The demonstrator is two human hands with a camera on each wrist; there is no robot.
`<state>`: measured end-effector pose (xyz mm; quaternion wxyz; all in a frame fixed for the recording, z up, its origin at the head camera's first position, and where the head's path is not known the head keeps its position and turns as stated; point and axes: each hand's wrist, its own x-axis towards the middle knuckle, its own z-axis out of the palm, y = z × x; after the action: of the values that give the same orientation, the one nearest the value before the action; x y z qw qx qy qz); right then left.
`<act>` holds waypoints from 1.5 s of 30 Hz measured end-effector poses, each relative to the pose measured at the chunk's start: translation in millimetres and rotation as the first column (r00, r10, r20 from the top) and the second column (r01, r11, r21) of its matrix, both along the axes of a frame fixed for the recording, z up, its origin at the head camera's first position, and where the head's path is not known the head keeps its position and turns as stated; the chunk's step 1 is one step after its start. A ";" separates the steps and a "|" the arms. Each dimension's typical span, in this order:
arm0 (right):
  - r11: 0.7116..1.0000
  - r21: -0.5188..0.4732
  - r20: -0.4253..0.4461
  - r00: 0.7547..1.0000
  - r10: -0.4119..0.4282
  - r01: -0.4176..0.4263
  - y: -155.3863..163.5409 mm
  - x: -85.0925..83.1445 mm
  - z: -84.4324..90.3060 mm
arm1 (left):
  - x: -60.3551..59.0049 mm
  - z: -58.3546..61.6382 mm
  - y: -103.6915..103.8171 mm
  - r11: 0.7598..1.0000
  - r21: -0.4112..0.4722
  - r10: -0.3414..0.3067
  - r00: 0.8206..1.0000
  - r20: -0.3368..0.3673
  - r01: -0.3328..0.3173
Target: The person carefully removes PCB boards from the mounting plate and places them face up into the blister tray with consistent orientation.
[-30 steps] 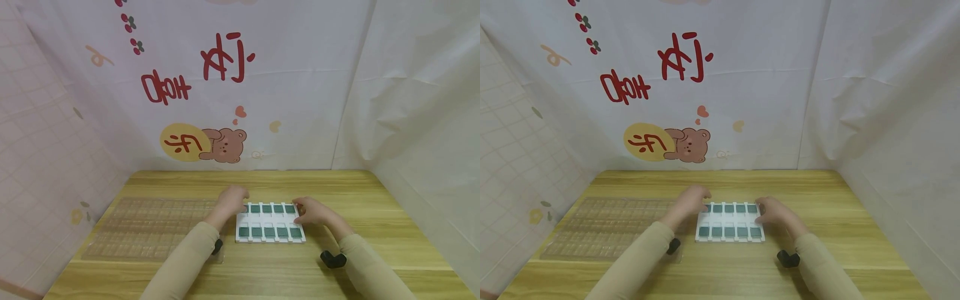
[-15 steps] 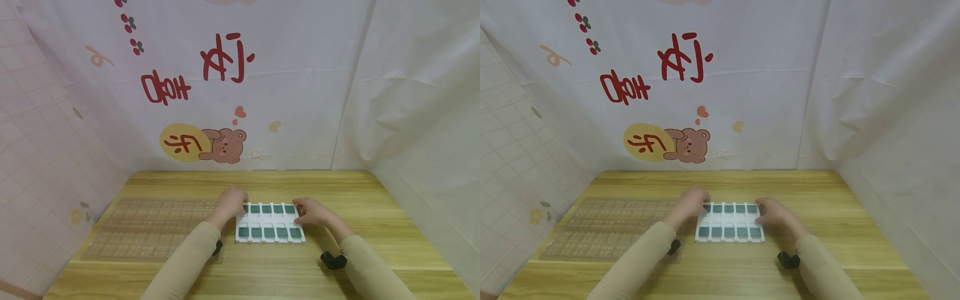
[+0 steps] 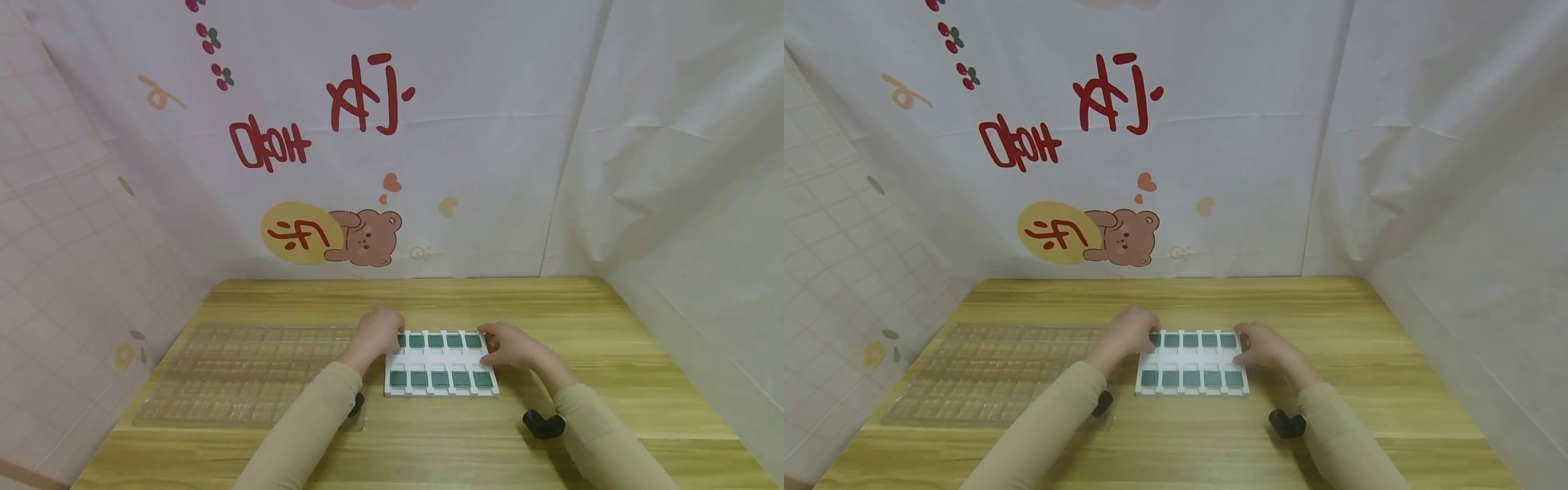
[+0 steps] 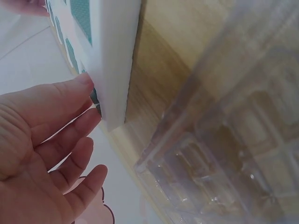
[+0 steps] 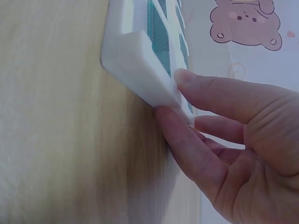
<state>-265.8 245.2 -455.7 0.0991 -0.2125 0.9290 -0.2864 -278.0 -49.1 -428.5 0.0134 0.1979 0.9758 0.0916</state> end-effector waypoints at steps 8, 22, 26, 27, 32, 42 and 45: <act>1.000 0.004 0.001 1.000 -0.004 0.004 0.4 0.1 0.1 | -3.1 -2.7 1.8 1.000 -0.021 0.006 1.000 0.003 -0.006; 1.000 0.015 0.009 1.000 -0.021 0.021 -0.8 -0.1 0.7 | -3.1 -0.9 3.1 0.998 -0.055 0.005 1.000 0.003 -0.005; 1.000 0.016 0.015 1.000 -0.026 0.026 -1.9 0.6 2.0 | -3.7 -1.2 2.7 0.998 -0.055 0.002 1.000 0.005 -0.002; 0.999 0.015 0.018 0.999 -0.029 0.028 -2.2 0.8 2.1 | -3.8 -1.4 2.6 0.999 -0.054 0.003 1.000 0.008 -0.002; 0.999 0.015 0.021 0.999 -0.037 0.037 -2.9 1.3 1.9 | -5.5 -2.6 2.1 0.998 -0.057 0.012 1.000 0.021 -0.011; 0.998 0.037 0.025 0.999 -0.049 0.048 -3.1 -0.4 0.7 | -8.6 -2.8 2.6 0.999 -0.044 0.028 0.999 0.043 -0.026; 0.998 0.042 0.023 0.999 -0.042 0.041 -3.5 -0.4 1.3 | -8.7 -2.9 2.8 0.999 -0.037 0.035 0.998 0.047 -0.033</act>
<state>-266.1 241.8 -454.4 0.1087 -0.1877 0.9377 -0.2714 -286.7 -46.3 -431.5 0.0388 0.1786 0.9800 0.0787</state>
